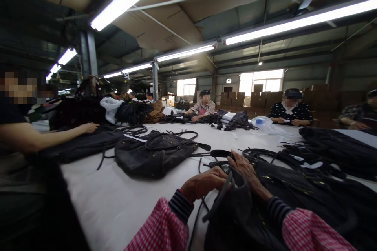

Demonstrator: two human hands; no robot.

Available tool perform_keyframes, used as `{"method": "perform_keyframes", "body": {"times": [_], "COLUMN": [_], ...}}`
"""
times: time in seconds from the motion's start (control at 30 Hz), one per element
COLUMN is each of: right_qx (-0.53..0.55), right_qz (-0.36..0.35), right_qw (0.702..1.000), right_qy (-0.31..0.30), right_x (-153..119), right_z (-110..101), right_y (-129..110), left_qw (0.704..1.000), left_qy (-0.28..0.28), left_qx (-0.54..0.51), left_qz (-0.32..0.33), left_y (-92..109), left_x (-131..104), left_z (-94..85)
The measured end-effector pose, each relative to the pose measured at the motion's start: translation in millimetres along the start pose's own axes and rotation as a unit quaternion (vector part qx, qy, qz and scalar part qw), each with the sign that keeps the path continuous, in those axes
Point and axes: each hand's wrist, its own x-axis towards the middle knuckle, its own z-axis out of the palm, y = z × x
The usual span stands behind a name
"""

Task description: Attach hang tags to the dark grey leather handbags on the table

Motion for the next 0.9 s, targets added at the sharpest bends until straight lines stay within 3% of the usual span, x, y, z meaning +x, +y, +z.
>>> {"method": "perform_keyframes", "body": {"times": [0.07,0.13,0.27,0.43,0.53,0.73,0.8,0.9], "right_qx": [-0.025,-0.057,-0.122,-0.163,-0.179,-0.21,-0.209,-0.207], "right_qz": [0.003,0.004,0.012,-0.004,-0.004,0.003,-0.011,-0.025], "right_qw": [0.999,0.998,0.991,0.986,0.983,0.977,0.977,0.978], "right_qy": [-0.02,-0.041,-0.047,-0.034,-0.039,-0.03,-0.03,-0.022], "right_x": [-2,-3,-6,-10,-10,-10,-9,-5], "right_z": [-5,-11,-16,-17,-15,-10,-8,-4], "right_y": [-7,-14,-24,-27,-28,-31,-32,-30], "left_qw": [0.998,0.997,0.996,0.995,0.989,0.979,0.99,0.992], "left_qy": [-0.045,-0.066,-0.013,0.064,0.111,0.062,0.063,0.067], "left_qx": [0.005,-0.022,-0.084,-0.056,-0.059,-0.189,-0.122,0.109], "left_qz": [0.044,0.04,-0.043,-0.044,-0.078,-0.047,-0.04,0.014], "left_y": [0,-1,6,25,25,4,2,2], "left_x": [-2,-5,-19,-42,-48,-45,-43,-38], "left_z": [-0.4,1.9,9.9,17.7,23.9,25.8,22.2,17.8]}}
